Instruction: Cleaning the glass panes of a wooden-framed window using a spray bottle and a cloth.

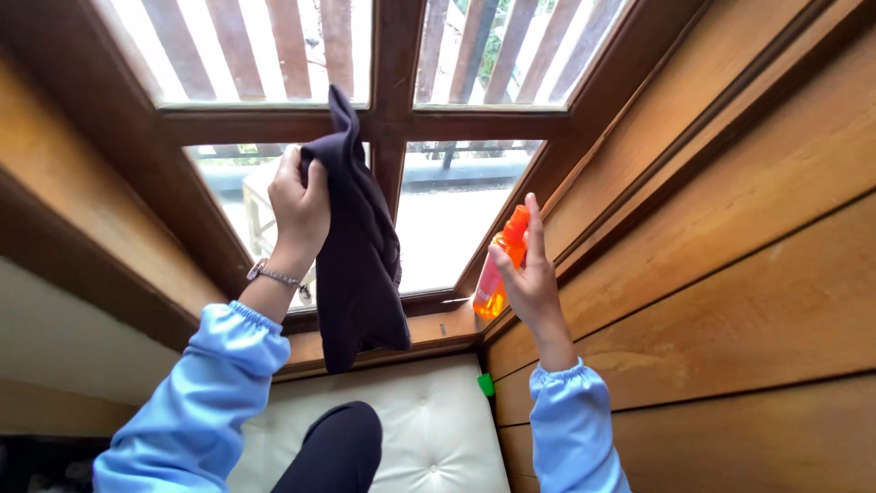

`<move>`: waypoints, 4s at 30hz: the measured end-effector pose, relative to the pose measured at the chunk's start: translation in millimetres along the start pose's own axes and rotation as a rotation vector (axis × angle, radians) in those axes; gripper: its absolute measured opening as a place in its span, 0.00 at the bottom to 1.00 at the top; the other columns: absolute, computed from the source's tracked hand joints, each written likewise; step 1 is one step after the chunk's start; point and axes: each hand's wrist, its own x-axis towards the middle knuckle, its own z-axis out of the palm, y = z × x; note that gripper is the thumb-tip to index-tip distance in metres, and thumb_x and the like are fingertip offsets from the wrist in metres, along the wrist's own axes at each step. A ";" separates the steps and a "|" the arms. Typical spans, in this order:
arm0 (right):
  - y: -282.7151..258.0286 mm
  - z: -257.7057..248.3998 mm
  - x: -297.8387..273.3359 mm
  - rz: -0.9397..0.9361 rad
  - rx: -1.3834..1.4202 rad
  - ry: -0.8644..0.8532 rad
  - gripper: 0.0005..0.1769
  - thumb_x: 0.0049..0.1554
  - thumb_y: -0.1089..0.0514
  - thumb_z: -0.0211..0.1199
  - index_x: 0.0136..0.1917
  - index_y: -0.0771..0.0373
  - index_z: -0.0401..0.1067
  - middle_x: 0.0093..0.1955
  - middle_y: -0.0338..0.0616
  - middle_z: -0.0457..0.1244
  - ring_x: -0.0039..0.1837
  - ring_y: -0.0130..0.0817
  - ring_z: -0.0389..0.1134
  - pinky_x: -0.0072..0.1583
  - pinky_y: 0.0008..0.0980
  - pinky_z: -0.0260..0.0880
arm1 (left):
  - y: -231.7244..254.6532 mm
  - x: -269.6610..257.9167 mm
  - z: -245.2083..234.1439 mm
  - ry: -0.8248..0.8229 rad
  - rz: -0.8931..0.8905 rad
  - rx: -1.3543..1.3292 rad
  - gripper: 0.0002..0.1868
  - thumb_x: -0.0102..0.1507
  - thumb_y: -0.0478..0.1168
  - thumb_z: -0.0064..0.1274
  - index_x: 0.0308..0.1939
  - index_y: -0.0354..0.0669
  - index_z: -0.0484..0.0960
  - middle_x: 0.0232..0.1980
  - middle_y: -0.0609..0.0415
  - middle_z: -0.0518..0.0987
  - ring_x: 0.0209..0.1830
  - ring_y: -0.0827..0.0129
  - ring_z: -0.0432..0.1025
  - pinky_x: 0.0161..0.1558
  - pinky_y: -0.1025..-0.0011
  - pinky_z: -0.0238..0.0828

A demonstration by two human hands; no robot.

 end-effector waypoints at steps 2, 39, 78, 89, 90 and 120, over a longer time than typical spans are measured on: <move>17.6 3.9 4.6 -0.026 0.050 0.021 0.47 0.62 0.51 0.61 0.86 0.53 0.38 0.71 0.49 0.63 0.63 0.34 0.70 0.65 0.33 0.69 | -7.2 0.4 4.2 -0.031 0.003 -0.047 0.08 0.72 0.35 0.45 0.46 0.31 0.75 0.38 0.44 0.77 0.38 0.63 0.72 0.43 0.66 0.70; 154.2 145.3 -11.5 -0.256 0.078 0.525 0.36 0.61 0.62 0.58 0.79 0.58 0.50 0.59 0.48 0.61 0.44 0.30 0.66 0.46 0.32 0.74 | -196.6 -102.9 73.8 -0.331 0.012 -0.760 0.04 0.75 0.34 0.39 0.47 0.37 0.69 0.38 0.63 0.69 0.37 0.84 0.62 0.40 0.82 0.60; 34.1 215.4 -62.7 -0.349 0.096 0.759 0.21 0.60 0.60 0.70 0.63 0.71 0.71 0.55 0.37 0.63 0.55 0.23 0.65 0.58 0.26 0.69 | -103.6 -145.0 12.0 -0.432 0.301 -0.781 0.20 0.64 0.45 0.63 0.55 0.39 0.79 0.43 0.51 0.78 0.41 0.65 0.75 0.44 0.71 0.73; 68.4 240.7 -31.8 -0.350 -0.283 0.965 0.24 0.62 0.57 0.72 0.66 0.72 0.70 0.60 0.43 0.61 0.63 0.34 0.66 0.67 0.33 0.68 | -143.7 -137.9 16.1 -0.654 0.493 -0.679 0.39 0.59 0.46 0.65 0.71 0.38 0.67 0.59 0.41 0.74 0.58 0.46 0.74 0.57 0.59 0.72; 73.0 243.9 -28.7 -0.383 -0.412 0.942 0.25 0.62 0.58 0.73 0.67 0.72 0.71 0.61 0.45 0.60 0.65 0.37 0.65 0.68 0.34 0.67 | -147.0 -135.8 18.8 -0.704 0.444 -0.659 0.39 0.59 0.46 0.64 0.70 0.36 0.67 0.58 0.41 0.74 0.57 0.46 0.74 0.55 0.59 0.72; 168.4 213.8 65.1 -0.465 -0.265 0.602 0.26 0.75 0.63 0.60 0.81 0.62 0.56 0.79 0.49 0.56 0.79 0.43 0.61 0.69 0.35 0.75 | -201.3 -106.7 21.6 -0.527 0.148 -0.677 0.33 0.63 0.41 0.69 0.69 0.34 0.74 0.51 0.50 0.85 0.47 0.74 0.81 0.45 0.76 0.81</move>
